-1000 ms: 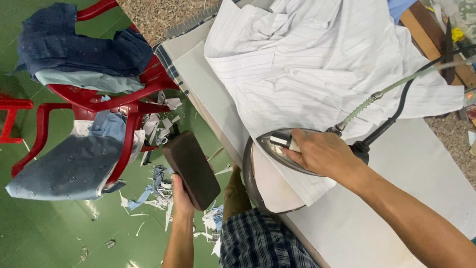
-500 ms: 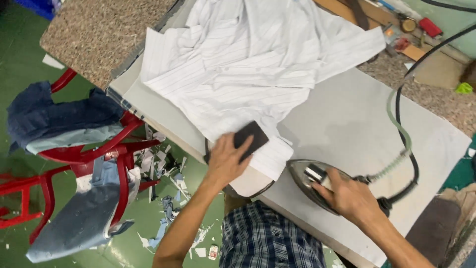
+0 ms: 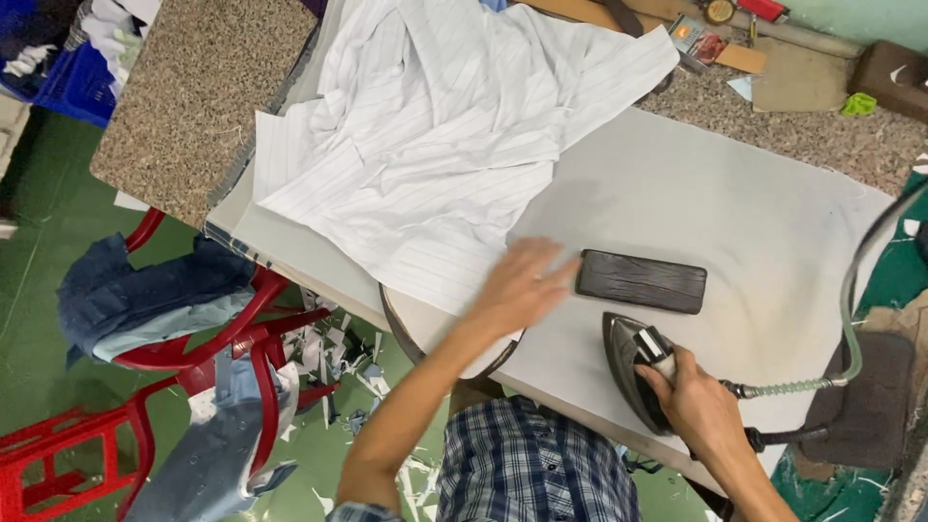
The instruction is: The person irons a white shirt on a table using a steam iron and a wooden pressing block. They repeatedly smooth the fabric, press sections with the iron, and reposition the shirt to treat different areas.
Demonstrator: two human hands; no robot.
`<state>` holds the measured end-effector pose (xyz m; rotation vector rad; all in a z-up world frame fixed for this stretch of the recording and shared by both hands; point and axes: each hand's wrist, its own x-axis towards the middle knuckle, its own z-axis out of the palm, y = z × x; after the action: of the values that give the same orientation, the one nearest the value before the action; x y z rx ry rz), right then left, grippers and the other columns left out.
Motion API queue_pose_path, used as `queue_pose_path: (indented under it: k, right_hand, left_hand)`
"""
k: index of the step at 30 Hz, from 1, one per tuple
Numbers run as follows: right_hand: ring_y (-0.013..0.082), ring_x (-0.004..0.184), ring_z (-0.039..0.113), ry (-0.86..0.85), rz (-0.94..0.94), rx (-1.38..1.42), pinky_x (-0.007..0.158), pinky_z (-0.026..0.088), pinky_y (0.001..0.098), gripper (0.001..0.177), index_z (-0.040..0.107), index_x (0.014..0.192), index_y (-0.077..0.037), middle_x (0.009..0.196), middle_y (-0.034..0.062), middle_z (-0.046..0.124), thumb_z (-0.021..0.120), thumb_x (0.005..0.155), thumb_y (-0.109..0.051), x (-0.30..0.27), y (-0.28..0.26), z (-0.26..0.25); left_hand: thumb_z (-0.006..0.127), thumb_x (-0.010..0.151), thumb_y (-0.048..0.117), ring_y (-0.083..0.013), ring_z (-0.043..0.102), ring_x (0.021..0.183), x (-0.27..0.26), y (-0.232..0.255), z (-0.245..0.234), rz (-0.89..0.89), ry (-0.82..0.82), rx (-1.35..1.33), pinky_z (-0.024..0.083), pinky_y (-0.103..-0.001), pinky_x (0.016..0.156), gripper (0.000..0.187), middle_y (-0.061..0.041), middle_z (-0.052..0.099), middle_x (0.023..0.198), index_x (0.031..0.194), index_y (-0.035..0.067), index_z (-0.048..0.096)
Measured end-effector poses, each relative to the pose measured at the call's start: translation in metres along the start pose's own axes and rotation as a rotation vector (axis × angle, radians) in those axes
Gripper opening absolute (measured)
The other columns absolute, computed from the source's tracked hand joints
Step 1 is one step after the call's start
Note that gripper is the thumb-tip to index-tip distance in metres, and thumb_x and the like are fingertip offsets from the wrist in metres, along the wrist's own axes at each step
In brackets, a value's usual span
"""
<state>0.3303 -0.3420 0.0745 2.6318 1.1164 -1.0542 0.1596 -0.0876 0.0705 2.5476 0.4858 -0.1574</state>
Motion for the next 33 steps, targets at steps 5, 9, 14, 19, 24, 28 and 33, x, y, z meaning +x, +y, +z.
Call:
queue_pose_path:
  k: [5, 9, 14, 19, 24, 28, 33]
  right_hand:
    - [0.0454, 0.095, 0.072, 0.071, 0.07, 0.11, 0.078, 0.055, 0.0537, 0.067, 0.049, 0.136, -0.005, 0.104, 0.0259, 0.075, 0.049, 0.098, -0.06, 0.012, -0.061, -0.016]
    - [0.0448, 0.107, 0.073, 0.169, 0.176, 0.27, 0.086, 0.057, 0.055, 0.066, 0.054, 0.136, 0.005, 0.116, 0.0324, 0.073, 0.054, 0.101, -0.052, 0.02, -0.118, -0.027]
    - [0.0521, 0.112, 0.066, 0.422, 0.207, 0.394, 0.088, 0.054, 0.0586, 0.066, 0.05, 0.142, 0.012, 0.126, 0.0376, 0.064, 0.059, 0.103, -0.041, 0.028, -0.153, -0.012]
    - [0.0495, 0.125, 0.059, 0.552, 0.095, 0.068, 0.1, 0.048, 0.0531, 0.073, 0.05, 0.147, 0.013, 0.136, 0.0364, 0.058, 0.072, 0.092, -0.031, -0.022, -0.167, 0.014]
    - [0.0399, 0.136, 0.051, 0.365, 0.092, -0.355, 0.11, 0.046, 0.0427, 0.077, 0.038, 0.156, 0.007, 0.155, 0.0296, 0.045, 0.067, 0.09, -0.02, -0.022, -0.14, 0.055]
    - [0.042, 0.123, 0.064, 0.191, 0.155, -0.183, 0.093, 0.058, 0.0517, 0.079, 0.033, 0.159, -0.003, 0.137, 0.0232, 0.061, 0.067, 0.089, -0.02, 0.009, -0.135, 0.007]
    - [0.0464, 0.129, 0.057, 0.261, 0.142, 0.644, 0.104, 0.048, 0.0566, 0.07, 0.045, 0.151, 0.002, 0.138, 0.0295, 0.061, 0.06, 0.099, -0.041, 0.046, -0.134, -0.005]
  left_hand:
    - [0.072, 0.095, 0.02, -0.0302, 0.056, 0.125, -0.159, -0.143, -0.002, -0.048, 0.747, 0.429, 0.048, -0.048, 0.108, 0.048, -0.011, 0.057, 0.135, 0.14, 0.014, 0.058]
    - [0.073, 0.087, 0.018, -0.0351, 0.047, 0.135, -0.202, -0.207, 0.013, -0.134, 0.61, 0.65, 0.043, -0.048, 0.109, 0.064, -0.02, 0.051, 0.143, 0.148, 0.011, 0.054]
    - [0.066, 0.09, 0.009, -0.0335, 0.05, 0.136, -0.174, -0.264, 0.026, 0.021, 0.698, 0.676, 0.042, -0.047, 0.109, 0.045, -0.017, 0.058, 0.144, 0.136, 0.009, 0.064]
    - [0.064, 0.095, 0.009, -0.0287, 0.042, 0.146, -0.211, -0.294, 0.004, -0.009, 0.691, 0.668, 0.034, -0.048, 0.116, 0.036, -0.008, 0.059, 0.149, 0.13, 0.014, 0.067]
    - [0.069, 0.09, 0.039, -0.0414, 0.022, 0.153, -0.223, -0.244, -0.029, 0.074, 0.458, 0.408, 0.019, -0.061, 0.122, 0.076, -0.023, 0.029, 0.165, 0.151, 0.004, 0.042]
    - [0.057, 0.097, 0.055, -0.0367, 0.026, 0.152, -0.169, -0.164, -0.012, 0.132, 0.359, 0.272, 0.017, -0.058, 0.124, 0.077, -0.021, 0.036, 0.161, 0.151, 0.003, 0.041]
    - [0.04, 0.101, 0.063, -0.0362, 0.022, 0.154, -0.108, -0.131, 0.039, 0.246, 0.231, 0.218, 0.01, -0.057, 0.125, 0.079, -0.018, 0.031, 0.164, 0.159, 0.009, 0.033]
